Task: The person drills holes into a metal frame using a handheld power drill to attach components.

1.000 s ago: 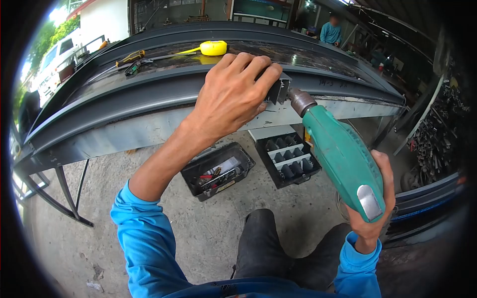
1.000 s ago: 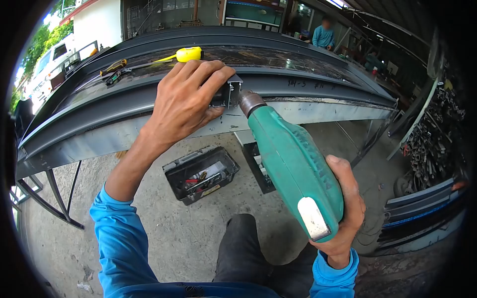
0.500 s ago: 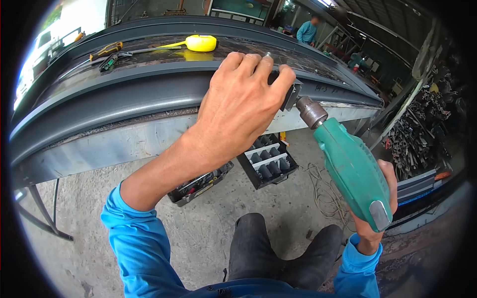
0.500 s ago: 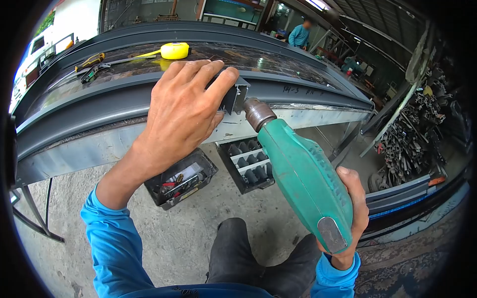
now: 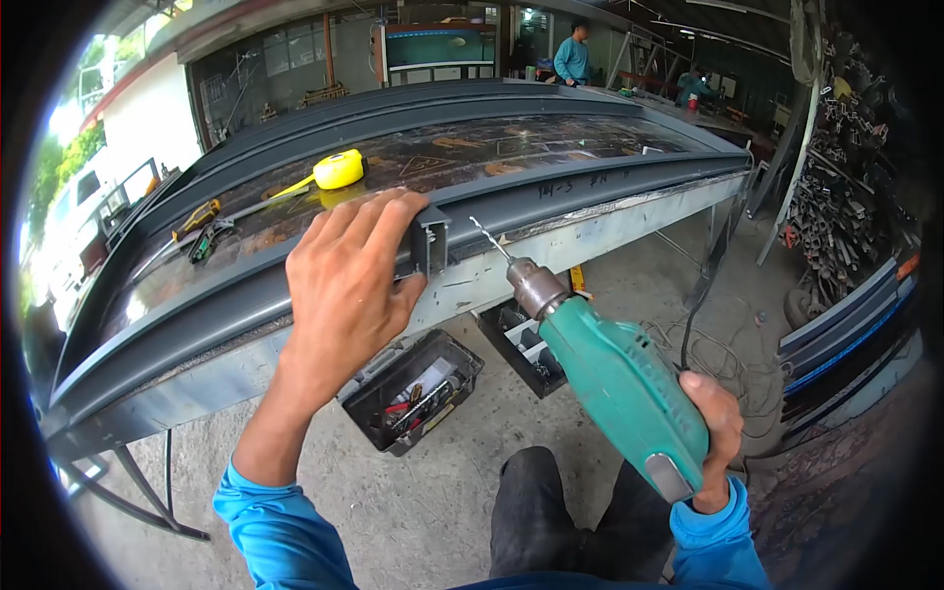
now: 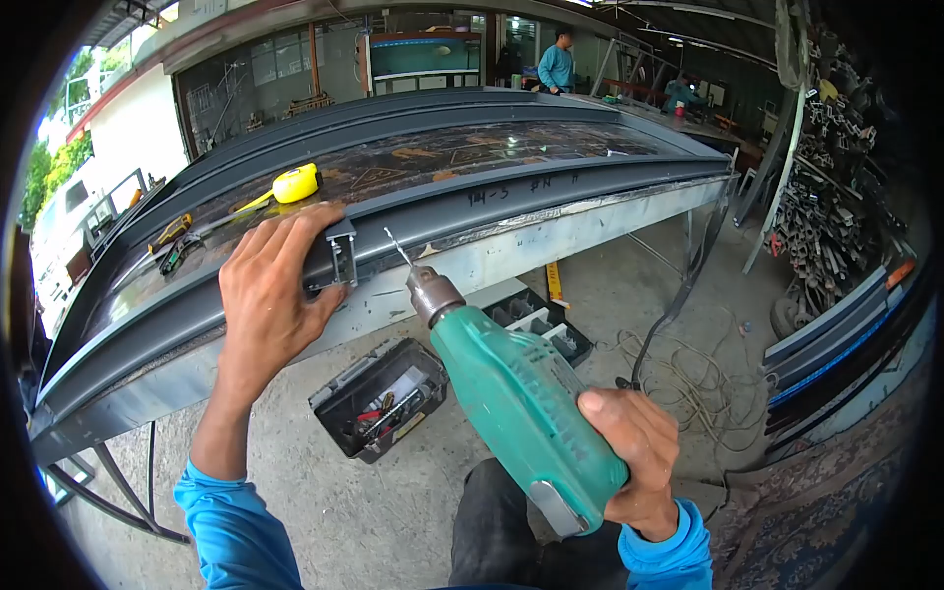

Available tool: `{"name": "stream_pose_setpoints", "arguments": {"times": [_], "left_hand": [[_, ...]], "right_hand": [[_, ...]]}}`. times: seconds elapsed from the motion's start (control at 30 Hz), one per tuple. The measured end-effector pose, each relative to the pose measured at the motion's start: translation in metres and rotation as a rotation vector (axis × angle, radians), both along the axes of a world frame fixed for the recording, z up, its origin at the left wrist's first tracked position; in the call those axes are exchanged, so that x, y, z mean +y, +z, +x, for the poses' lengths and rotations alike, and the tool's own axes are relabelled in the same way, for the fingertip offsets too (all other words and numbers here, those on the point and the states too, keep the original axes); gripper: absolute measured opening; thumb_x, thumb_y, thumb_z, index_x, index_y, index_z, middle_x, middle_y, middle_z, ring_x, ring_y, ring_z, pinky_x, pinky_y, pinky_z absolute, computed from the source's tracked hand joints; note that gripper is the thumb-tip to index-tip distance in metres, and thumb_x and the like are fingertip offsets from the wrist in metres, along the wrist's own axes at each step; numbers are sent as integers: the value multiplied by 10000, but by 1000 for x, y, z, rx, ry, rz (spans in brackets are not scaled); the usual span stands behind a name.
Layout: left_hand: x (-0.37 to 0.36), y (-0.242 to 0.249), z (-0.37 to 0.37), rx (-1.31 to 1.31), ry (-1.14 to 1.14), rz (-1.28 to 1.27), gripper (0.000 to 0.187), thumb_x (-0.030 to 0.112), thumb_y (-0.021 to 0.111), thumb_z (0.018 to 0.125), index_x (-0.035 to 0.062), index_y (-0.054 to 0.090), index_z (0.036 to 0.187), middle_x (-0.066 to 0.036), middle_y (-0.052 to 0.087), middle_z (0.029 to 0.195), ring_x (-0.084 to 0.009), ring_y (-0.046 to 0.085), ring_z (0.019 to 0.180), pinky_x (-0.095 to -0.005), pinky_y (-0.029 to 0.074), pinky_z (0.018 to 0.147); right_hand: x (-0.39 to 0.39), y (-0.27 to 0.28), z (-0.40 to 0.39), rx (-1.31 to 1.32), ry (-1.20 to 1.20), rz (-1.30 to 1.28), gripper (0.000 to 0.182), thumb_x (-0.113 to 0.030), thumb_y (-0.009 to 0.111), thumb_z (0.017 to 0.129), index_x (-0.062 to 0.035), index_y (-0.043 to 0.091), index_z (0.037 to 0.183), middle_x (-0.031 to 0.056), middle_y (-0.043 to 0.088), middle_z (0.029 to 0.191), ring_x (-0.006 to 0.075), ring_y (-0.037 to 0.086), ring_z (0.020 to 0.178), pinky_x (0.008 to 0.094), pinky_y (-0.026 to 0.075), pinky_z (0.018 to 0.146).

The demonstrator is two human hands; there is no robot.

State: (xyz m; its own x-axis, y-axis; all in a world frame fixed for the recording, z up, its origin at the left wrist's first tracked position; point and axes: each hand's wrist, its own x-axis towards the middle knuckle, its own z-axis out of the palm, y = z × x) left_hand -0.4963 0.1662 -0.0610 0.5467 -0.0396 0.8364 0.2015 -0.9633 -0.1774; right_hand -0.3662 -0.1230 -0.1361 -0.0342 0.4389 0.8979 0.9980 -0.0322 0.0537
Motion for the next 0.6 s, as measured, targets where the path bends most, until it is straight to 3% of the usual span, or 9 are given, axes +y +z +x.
{"name": "stream_pose_setpoints", "arguments": {"times": [0.03, 0.1, 0.17, 0.23, 0.3, 0.37, 0.43, 0.53, 0.6], "left_hand": [[-1, 6, -6, 82, -31, -107, 656, 130, 813, 559, 81, 559, 1161, -115, 648, 1088, -276, 610, 973, -373, 468, 873], [2, 42, -20, 307, -64, -581, 766, 166, 841, 578, 78, 514, 1266, -153, 632, 1134, -255, 610, 1009, -377, 467, 890], [12, 82, -24, 314, 3, -848, 747, 145, 828, 639, 23, 473, 1286, -164, 625, 1136, -263, 621, 1026, -341, 458, 926], [59, 110, -4, 596, 312, -826, 897, 161, 854, 602, -21, 393, 1349, -211, 574, 1237, -312, 569, 1138, -368, 425, 998], [97, 118, 23, 1029, 425, -787, 1047, 165, 872, 559, -38, 295, 1409, -253, 489, 1333, -352, 475, 1247, -410, 370, 1063], [94, 135, 64, 1146, 674, -485, 1158, 133, 869, 524, 23, 203, 1464, -256, 366, 1427, -367, 390, 1313, -461, 326, 1106], [86, 152, 130, 1118, 459, -488, 1095, 163, 832, 613, 72, 172, 1483, -256, 292, 1467, -376, 345, 1338, -465, 292, 1126], [70, 144, 247, 1008, 93, -816, 797, 298, 704, 812, 66, 286, 1449, -266, 423, 1381, -347, 468, 1255, -445, 359, 1079], [75, 120, 319, 977, 30, -323, 688, 388, 630, 867, 53, 373, 1410, -282, 516, 1280, -321, 543, 1181, -426, 448, 984]], "right_hand": [[-9, -12, 5, 8, 7, 18, 672, -263, 809, 712, -9, 495, 1249, 147, 662, 872, 249, 651, 669, 332, 490, 573], [-23, -31, 23, 116, 87, 70, 695, -90, 767, 726, -1, 403, 1311, 191, 642, 931, 276, 643, 799, 349, 504, 653], [-32, -44, 49, 62, 65, 129, 723, -114, 769, 734, -15, 380, 1335, 190, 635, 928, 266, 642, 752, 361, 501, 625], [-46, -57, 74, 56, -69, 146, 698, -121, 748, 762, -1, 372, 1338, 194, 622, 971, 273, 635, 764, 357, 500, 637], [-54, -83, 99, 75, -81, 166, 684, -145, 735, 778, 17, 376, 1338, 186, 605, 1018, 290, 628, 779, 359, 497, 654], [-55, -98, 121, 83, -126, 221, 656, -140, 717, 786, 28, 394, 1332, 188, 588, 1049, 314, 626, 811, 370, 496, 675], [-60, -104, 127, 180, -144, 197, 644, -136, 695, 785, 40, 402, 1330, 195, 584, 1045, 331, 628, 807, 378, 497, 688], [-61, -97, 128, 488, -168, 208, 657, -112, 672, 766, 57, 390, 1335, 207, 605, 1036, 327, 639, 833, 367, 503, 731], [-70, -85, 126, 604, -212, 164, 658, -100, 670, 764, 50, 388, 1340, 214, 606, 1052, 323, 640, 864, 370, 503, 754]]}}
